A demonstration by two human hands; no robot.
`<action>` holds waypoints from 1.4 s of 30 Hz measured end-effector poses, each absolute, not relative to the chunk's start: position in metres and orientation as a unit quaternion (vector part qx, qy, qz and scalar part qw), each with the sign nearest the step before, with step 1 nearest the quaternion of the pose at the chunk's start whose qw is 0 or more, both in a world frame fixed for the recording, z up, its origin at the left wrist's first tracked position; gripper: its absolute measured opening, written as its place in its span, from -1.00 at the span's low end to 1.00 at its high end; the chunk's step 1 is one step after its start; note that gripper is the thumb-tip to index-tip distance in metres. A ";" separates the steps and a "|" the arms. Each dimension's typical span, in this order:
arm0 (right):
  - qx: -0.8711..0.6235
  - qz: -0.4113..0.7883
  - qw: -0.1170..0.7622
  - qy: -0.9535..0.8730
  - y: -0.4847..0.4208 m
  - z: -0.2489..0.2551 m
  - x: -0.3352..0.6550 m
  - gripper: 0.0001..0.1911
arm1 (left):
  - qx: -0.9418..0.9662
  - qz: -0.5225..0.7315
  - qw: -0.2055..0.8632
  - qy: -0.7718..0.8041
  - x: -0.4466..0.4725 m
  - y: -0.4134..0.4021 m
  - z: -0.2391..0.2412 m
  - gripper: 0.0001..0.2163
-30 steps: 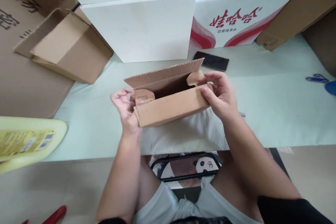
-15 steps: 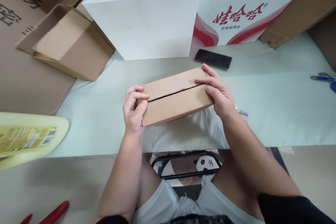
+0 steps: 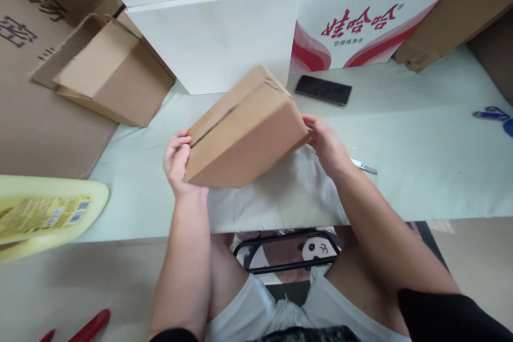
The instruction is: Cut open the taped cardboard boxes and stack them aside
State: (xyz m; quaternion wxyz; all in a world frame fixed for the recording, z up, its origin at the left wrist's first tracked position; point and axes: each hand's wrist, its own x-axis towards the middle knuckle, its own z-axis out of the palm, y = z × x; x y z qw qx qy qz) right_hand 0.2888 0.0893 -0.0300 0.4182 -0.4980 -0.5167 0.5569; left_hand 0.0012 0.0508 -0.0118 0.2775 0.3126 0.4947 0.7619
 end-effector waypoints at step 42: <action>-0.471 0.245 0.473 -0.703 0.066 0.024 0.287 -0.79 | 0.801 0.454 0.023 0.388 0.062 0.023 -0.025 -0.58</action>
